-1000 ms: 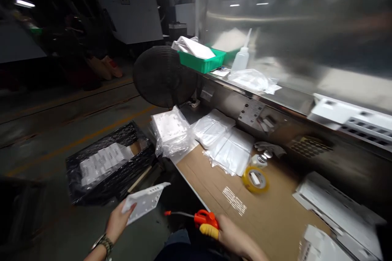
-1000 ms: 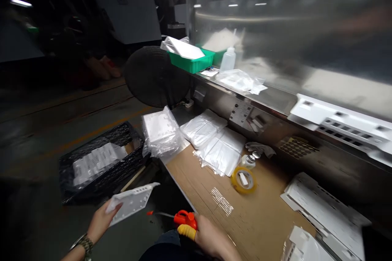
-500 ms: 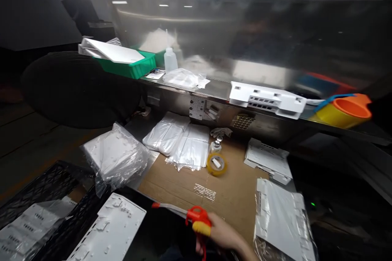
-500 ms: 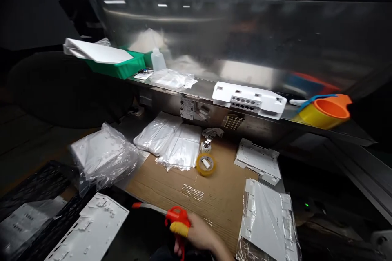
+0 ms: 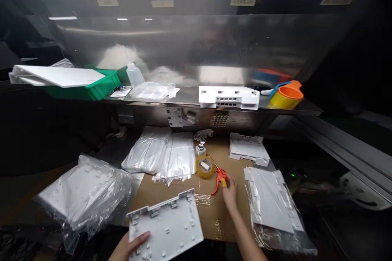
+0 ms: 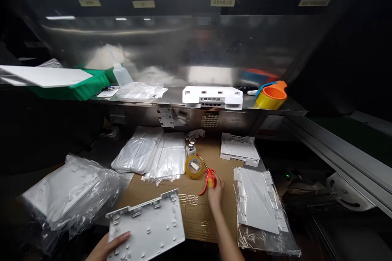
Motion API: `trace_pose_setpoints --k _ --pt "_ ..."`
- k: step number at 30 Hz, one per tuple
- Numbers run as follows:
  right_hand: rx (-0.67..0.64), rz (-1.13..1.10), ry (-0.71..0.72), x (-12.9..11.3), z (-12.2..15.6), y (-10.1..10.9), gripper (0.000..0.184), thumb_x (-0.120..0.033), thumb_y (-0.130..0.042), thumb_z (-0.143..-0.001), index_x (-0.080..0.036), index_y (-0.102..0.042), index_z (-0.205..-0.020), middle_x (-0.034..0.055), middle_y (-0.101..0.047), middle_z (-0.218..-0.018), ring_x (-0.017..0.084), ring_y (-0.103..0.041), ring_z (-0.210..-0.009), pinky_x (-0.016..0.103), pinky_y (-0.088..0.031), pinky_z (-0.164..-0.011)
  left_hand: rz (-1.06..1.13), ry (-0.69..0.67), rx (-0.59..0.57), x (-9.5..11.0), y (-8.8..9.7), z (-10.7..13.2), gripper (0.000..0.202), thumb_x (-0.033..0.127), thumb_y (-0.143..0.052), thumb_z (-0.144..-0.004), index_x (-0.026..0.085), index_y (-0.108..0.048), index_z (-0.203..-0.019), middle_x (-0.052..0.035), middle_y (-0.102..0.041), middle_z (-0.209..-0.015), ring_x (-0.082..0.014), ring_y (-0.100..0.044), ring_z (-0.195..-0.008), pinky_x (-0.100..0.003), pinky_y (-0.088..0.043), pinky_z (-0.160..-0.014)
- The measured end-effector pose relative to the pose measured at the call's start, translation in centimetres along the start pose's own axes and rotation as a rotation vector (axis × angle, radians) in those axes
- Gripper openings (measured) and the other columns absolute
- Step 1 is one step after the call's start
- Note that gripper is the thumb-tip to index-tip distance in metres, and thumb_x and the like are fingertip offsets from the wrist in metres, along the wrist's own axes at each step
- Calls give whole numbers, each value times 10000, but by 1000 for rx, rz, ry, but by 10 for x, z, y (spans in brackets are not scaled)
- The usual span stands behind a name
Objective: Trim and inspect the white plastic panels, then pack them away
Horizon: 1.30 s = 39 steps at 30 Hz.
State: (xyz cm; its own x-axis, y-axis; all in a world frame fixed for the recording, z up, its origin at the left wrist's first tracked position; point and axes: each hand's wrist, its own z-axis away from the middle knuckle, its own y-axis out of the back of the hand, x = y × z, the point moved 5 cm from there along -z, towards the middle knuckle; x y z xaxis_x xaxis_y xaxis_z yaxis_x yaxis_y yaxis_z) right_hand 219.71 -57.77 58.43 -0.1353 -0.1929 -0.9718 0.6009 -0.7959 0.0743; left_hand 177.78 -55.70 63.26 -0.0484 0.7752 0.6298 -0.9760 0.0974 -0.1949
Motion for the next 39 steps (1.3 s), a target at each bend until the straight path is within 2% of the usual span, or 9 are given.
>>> trace_pose_setpoints --k 3,6,10,12,15,18,25,32,39 --pt "-178 -93 -109 -7 43 -5 454 -559 -812 -734 -204 -759 -1011 136 -704 -1290 328 -593 -1286 469 -488 -1062 -190 -32 -250 29 -41 -21 689 488 -882 -671 107 -592 -1166 -220 -777 -1076 -407 -742 -1022 -517 -580 -942" --pt "-351 -186 -237 -16 86 -2 538 -580 -864 -653 -164 -782 -985 152 -785 -1053 355 -715 -1088 500 -558 -945 -397 -78 -448 50 -78 -44 677 543 -837 -706 125 -603 -1184 -206 -767 -1113 -369 -748 -1002 -504 -583 -911" --pt "-330 -305 -326 -28 111 18 603 -634 -800 -726 -129 -758 -1053 151 -800 -930 349 -757 -974 509 -588 -876 -617 -203 -513 70 -118 -98 748 810 -491 -829 133 -672 -1091 -175 -769 -1041 -336 -739 -956 -483 -582 -846" --pt "-253 -357 -331 -36 113 35 634 -662 -772 -742 -137 -741 -1096 146 -802 -953 349 -753 -997 503 -594 -875 -764 -324 -468 82 -130 -132 701 756 -346 -927 151 -688 -1012 -137 -757 -1022 -299 -718 -975 -479 -560 -888" --pt "-59 -472 -334 -48 117 69 644 -675 -748 -760 -155 -731 -1138 147 -797 -1044 358 -729 -1080 503 -594 -902 -1005 -541 -353 97 -134 -176 387 523 -603 -936 164 -671 -1063 -105 -687 -1197 -279 -630 -1148 -527 -478 -1024" --pt "135 -574 -316 -61 130 99 615 -641 -760 -764 -177 -729 -1167 141 -780 -1135 366 -701 -1147 513 -589 -936 -1196 -695 -309 104 -128 -200 308 388 -669 -922 170 -655 -1139 -105 -608 -1339 -301 -540 -1274 -575 -416 -1086" --pt "262 -628 -302 -72 153 122 688 -574 -759 -802 -197 -630 -1362 139 -749 -1227 356 -699 -1159 514 -589 -959 -1366 -731 -298 112 -119 -224 300 368 -632 -957 168 -631 -1180 -76 -679 -1138 -239 -660 -1028 -484 -541 -931" --pt "290 -503 -262 -49 145 101 770 -560 -844 -713 -193 -628 -1354 113 -792 -1103 337 -746 -1030 463 -617 -896 -1260 -552 -306 136 -118 -254 278 352 -663 -945 157 -642 -1142 -50 -698 -1033 -180 -684 -845 -384 -598 -773" --pt "101 -148 -67 -40 133 21 751 -741 -771 -668 -152 -725 -1131 114 -797 -905 335 -744 -900 412 -620 -756 -1179 -503 -329 131 -118 -266 285 344 -653 -954 158 -638 -1169 -66 -689 -1094 -189 -685 -894 -381 -607 -771"
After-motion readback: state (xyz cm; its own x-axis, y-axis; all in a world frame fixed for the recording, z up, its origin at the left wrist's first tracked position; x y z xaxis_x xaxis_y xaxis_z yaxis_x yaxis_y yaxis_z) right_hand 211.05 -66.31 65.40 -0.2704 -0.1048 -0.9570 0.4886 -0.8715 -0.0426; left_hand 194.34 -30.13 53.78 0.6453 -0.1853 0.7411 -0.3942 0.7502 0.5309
